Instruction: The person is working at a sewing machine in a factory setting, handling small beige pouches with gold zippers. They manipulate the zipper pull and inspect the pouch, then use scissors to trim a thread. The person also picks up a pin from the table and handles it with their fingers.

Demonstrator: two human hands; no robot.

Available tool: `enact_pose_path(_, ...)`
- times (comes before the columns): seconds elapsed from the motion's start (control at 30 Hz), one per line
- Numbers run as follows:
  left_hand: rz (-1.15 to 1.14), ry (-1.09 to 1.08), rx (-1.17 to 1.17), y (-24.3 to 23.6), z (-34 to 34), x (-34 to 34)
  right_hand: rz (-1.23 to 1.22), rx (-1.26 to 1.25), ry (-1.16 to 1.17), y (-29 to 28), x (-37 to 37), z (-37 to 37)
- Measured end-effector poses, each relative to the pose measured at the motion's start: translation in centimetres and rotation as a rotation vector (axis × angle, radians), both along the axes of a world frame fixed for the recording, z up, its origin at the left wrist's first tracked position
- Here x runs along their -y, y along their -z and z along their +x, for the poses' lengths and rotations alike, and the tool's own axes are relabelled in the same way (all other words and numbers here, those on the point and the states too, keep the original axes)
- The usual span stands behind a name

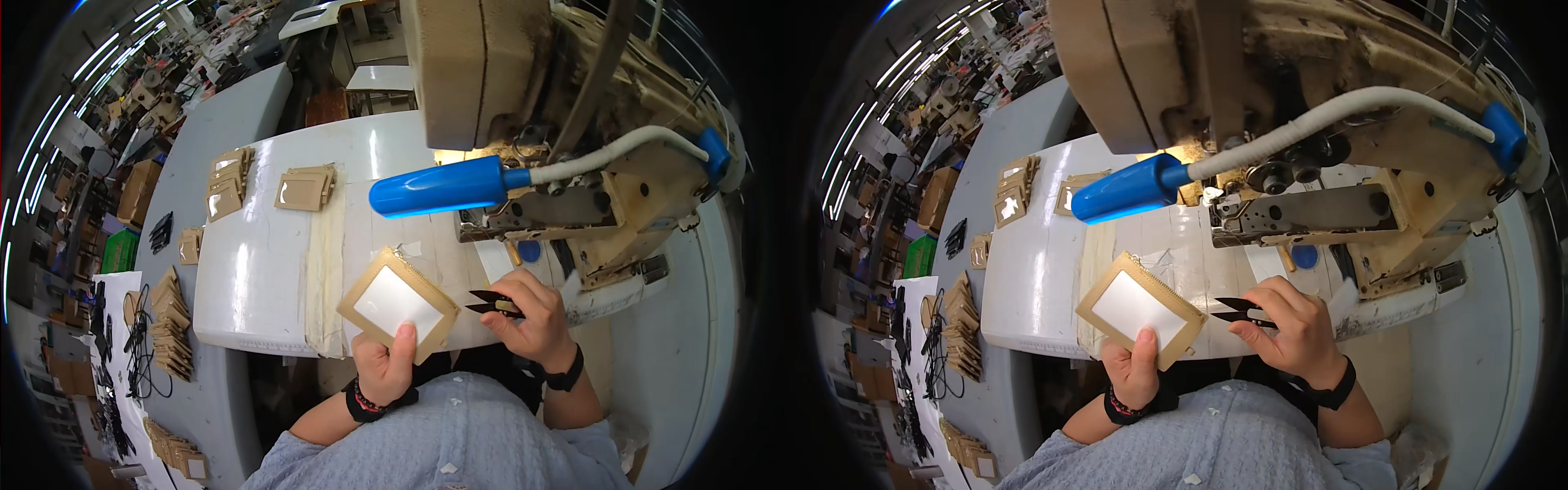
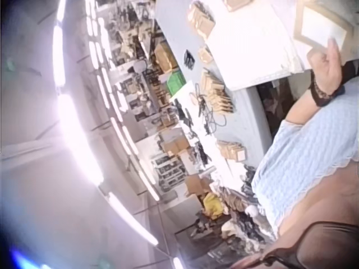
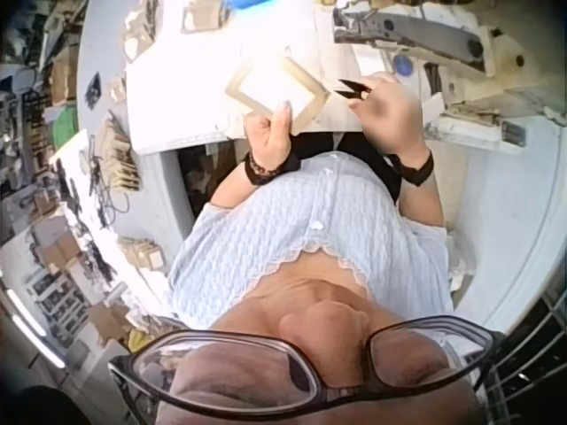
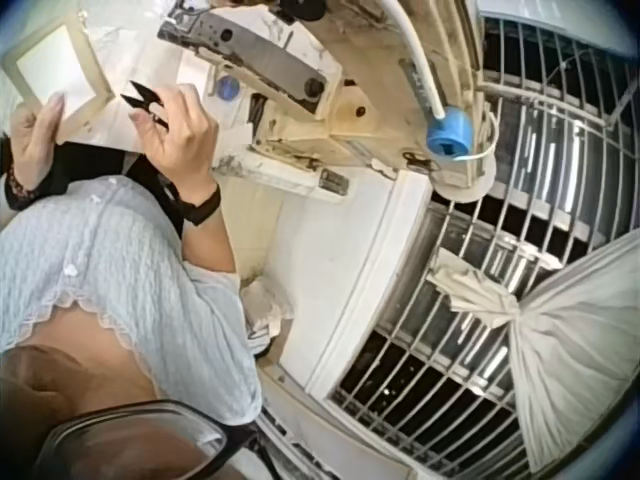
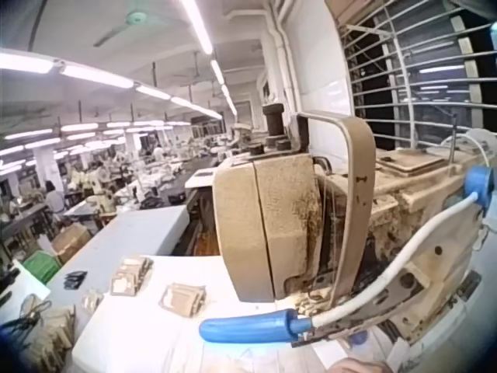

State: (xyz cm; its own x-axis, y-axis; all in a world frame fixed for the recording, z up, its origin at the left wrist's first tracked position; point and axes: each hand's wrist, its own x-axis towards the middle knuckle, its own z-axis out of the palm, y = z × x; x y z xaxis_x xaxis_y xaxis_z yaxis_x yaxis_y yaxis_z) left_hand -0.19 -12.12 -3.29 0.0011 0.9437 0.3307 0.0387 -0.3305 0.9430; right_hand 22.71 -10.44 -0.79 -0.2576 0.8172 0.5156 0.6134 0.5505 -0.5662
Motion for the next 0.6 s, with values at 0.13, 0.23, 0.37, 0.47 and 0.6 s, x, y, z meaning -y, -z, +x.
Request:
enact_pose_path(0.13, -0.098, -0.041, -0.041, 0.0, -1.1, -0.3, 0.091, 0.061, 0.017, 1.2, -1.5, 0.2)
enact_pose_path(0.23, -0.133, -0.076, -0.049, 0.8, -2.1, -0.9, 0.120, 0.087, 0.026, 3.2, -3.1, -0.7)
enact_pose_path(0.37, -0.091, -0.180, -0.006, 1.8, -2.5, -1.6, 0.079, 0.055, -0.029, 4.7, -4.7, -2.2)
enact_pose_path(0.47, -0.097, -0.212, -0.040, 1.8, -2.7, -2.0, 0.118, 0.039, -0.028, 4.8, -5.4, -2.5)
enact_pose_path(0.6, -0.113, -0.270, -0.112, 1.6, -2.8, -2.7, 0.126, 0.130, 0.017, 4.9, -6.3, -3.0)
